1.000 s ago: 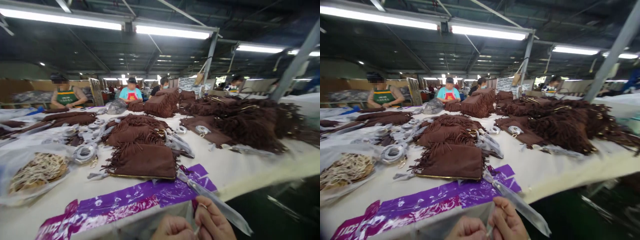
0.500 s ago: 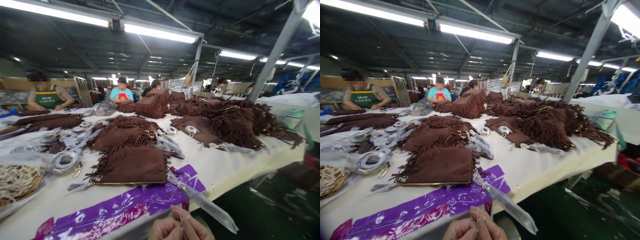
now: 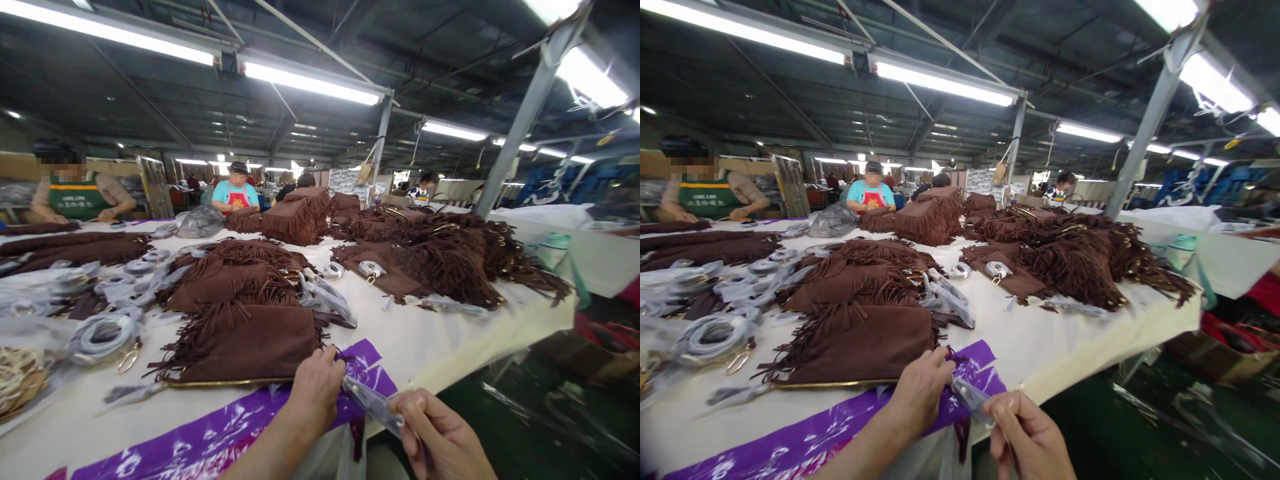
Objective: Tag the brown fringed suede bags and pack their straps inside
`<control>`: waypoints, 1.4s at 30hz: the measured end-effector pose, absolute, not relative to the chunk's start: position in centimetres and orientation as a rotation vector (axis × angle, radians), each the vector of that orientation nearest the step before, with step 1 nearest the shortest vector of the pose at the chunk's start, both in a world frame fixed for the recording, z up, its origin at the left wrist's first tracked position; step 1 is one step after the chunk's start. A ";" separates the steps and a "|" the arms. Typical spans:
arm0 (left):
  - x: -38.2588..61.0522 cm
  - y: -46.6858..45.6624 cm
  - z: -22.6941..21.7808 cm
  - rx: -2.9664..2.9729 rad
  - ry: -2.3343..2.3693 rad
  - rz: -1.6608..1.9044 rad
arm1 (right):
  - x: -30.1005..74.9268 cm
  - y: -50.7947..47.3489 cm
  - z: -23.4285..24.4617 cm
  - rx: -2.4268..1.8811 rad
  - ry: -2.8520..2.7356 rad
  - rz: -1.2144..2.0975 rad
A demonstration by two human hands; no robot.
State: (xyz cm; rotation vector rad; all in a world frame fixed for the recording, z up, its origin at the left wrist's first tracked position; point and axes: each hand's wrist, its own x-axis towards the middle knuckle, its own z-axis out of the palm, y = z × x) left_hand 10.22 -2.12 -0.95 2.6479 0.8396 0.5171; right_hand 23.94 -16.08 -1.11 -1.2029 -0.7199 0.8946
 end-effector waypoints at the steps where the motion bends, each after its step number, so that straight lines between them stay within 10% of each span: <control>1: 10.3 -1.6 -1.2 2.694 0.801 0.485 | 24.0 -15.9 -1.0 -1.251 -0.745 0.864; 12: 0.1 0.9 -0.3 2.233 0.451 0.603 | 24.2 -11.9 4.3 -1.319 -1.186 0.749; 42: 1.3 -1.6 -1.0 1.248 0.708 0.688 | 18.0 -6.5 -1.9 -1.343 -1.389 0.916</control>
